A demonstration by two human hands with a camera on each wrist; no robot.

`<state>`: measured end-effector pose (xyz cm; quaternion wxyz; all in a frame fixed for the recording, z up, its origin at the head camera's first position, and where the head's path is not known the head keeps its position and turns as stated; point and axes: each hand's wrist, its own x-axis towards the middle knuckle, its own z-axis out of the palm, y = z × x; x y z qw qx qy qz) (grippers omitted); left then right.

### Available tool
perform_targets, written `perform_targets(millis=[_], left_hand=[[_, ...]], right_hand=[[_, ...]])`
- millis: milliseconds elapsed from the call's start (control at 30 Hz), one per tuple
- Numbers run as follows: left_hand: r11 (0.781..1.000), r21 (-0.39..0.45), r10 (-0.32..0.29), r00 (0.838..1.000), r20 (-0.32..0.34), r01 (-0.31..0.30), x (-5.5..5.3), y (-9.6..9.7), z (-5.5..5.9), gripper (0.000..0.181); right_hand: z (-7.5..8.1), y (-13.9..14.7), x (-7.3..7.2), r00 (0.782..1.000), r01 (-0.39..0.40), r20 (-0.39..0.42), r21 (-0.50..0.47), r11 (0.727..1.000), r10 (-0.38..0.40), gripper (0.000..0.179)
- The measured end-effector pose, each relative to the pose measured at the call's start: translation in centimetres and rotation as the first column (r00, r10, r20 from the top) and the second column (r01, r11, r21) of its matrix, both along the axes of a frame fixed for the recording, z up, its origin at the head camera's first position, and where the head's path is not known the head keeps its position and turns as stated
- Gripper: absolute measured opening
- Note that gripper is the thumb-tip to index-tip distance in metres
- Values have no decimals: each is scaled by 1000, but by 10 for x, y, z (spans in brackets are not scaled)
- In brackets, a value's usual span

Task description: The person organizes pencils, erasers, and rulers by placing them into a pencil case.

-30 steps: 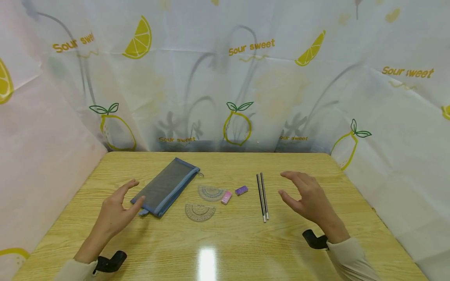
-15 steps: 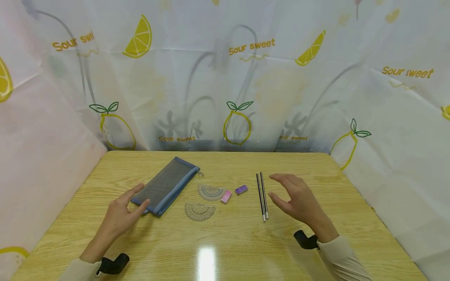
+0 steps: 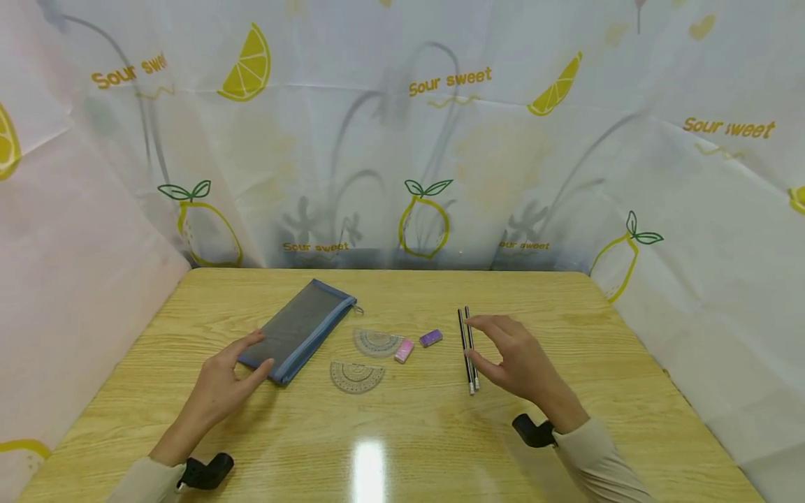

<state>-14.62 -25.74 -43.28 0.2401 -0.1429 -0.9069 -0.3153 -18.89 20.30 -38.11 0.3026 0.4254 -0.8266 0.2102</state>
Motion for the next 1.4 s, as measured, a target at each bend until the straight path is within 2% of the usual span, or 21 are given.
perform_targets(millis=[200,633,967,1100,1267,1400], left_hand=[[1000,7,-24,999,33,24,-1,1,-3,42],[999,-2,-37,998,57,37,-5,2,-7,44],[998,-23,-53,987,154,57,-7,6,-5,51],[998,-31,-52,984,171,59,-8,8,-5,52],[997,-46,-50,984,171,59,-8,10,-4,53],[995,-75,-55,990,129,65,-11,12,-6,51]], right_hand=[[-4,-11,-2,999,-26,25,5,1000,25,41],[-17,-30,-2,992,-72,111,45,996,67,37],[-22,-45,-3,983,-124,148,73,990,112,42],[-25,-49,-2,978,-131,173,86,988,114,42],[-27,-54,-1,972,-133,208,107,985,109,40],[-29,-58,-2,964,-143,241,127,982,110,40]])
